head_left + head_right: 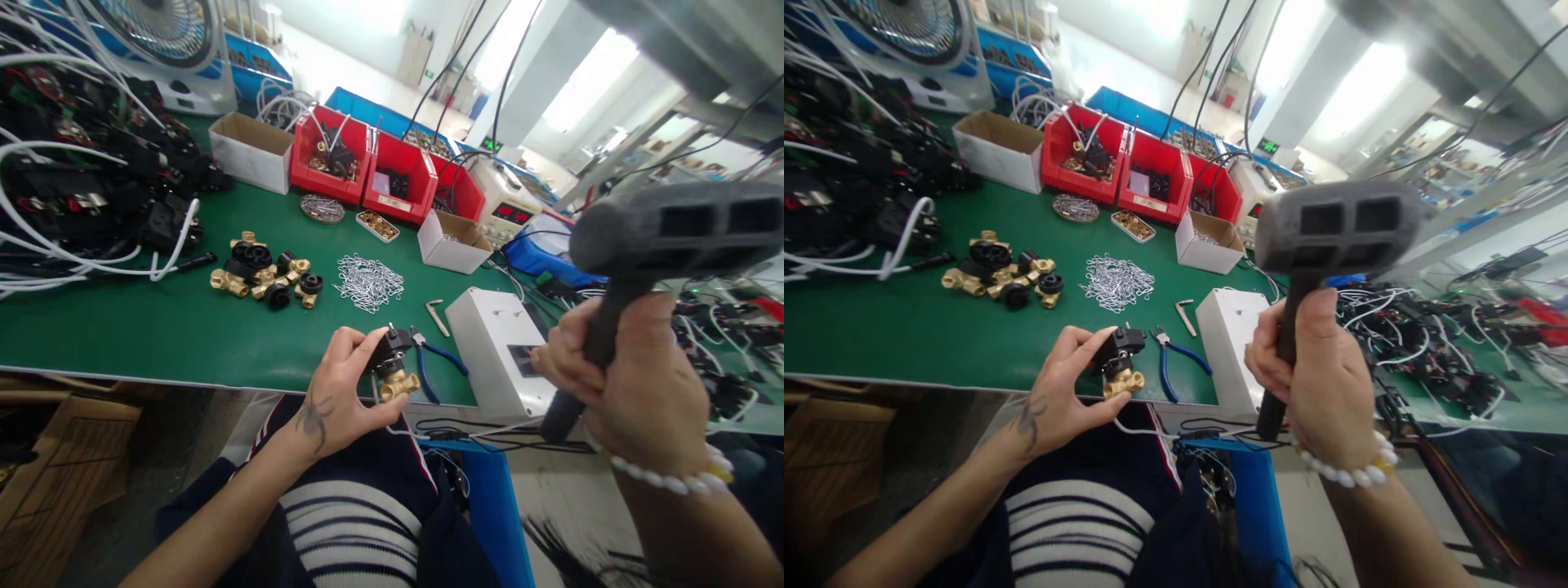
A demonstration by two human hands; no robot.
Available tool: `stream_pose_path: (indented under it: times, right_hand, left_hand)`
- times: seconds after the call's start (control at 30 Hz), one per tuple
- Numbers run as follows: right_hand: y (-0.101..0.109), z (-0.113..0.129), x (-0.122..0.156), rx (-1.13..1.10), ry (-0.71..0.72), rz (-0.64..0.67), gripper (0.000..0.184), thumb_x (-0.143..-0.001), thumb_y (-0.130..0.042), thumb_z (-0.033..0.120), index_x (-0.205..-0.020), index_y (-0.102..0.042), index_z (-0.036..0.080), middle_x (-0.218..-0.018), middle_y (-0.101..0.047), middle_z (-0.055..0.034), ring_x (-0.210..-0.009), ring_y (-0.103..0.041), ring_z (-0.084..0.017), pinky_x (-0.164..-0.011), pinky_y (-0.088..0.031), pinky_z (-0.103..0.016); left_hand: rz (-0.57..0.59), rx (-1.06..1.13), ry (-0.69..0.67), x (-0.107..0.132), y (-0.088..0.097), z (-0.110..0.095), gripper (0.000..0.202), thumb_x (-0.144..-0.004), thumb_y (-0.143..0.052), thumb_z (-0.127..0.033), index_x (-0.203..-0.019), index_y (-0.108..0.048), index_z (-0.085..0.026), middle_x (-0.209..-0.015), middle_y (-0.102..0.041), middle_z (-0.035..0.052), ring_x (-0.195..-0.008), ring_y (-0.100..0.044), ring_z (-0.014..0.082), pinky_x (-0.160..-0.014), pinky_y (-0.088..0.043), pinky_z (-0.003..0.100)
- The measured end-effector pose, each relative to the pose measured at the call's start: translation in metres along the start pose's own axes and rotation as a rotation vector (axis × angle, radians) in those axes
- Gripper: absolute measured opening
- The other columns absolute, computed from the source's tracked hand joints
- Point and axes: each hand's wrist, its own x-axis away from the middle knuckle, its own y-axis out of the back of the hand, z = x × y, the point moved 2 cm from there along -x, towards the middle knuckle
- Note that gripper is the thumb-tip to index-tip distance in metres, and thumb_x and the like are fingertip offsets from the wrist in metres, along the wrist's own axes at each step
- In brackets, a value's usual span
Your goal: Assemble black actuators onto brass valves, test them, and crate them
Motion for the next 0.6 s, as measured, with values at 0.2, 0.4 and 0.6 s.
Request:
stream_pose_path:
  times: [0.2,0.4,0.6]
  right_hand:
    - [-0.016,-0.006,0.006,0.25,-0.149,0.384,0.06,-0.083,-0.053,0.076,-0.058,-0.043,0.023,-0.048,-0.038,0.0051,-0.041,-0.029,-0.008,-0.039,-0.019,-0.026]
    - [-0.011,-0.006,0.003,0.035,-0.122,0.18,0.062,-0.086,-0.034,0.082,-0.064,-0.04,0.025,-0.044,-0.024,0.0089,-0.036,-0.021,-0.008,-0.037,-0.016,-0.027]
    - [-0.01,-0.01,0.004,0.098,-0.19,0.301,0.058,-0.083,-0.053,0.075,-0.062,-0.045,0.022,-0.046,-0.034,0.0072,-0.04,-0.026,-0.007,-0.038,-0.017,-0.024]
  left_hand:
    - [-0.005,0.016,0.025,-0.001,0.0,0.0,0.064,-0.077,-0.07,-0.033,-0.136,-0.05,-0.017,-0.101,-0.049,0.0054,-0.094,-0.055,0.0209,-0.085,-0.055,0.037]
    - [-0.014,-0.005,0.002,-0.002,-0.001,-0.001,0.063,-0.076,-0.071,-0.033,-0.134,-0.05,-0.019,-0.101,-0.049,0.0053,-0.093,-0.055,0.0214,-0.085,-0.055,0.038]
    - [0.0,-0.005,0.019,-0.001,-0.001,-0.001,0.064,-0.077,-0.07,-0.033,-0.136,-0.049,-0.016,-0.103,-0.05,0.0067,-0.096,-0.056,0.022,-0.087,-0.055,0.038]
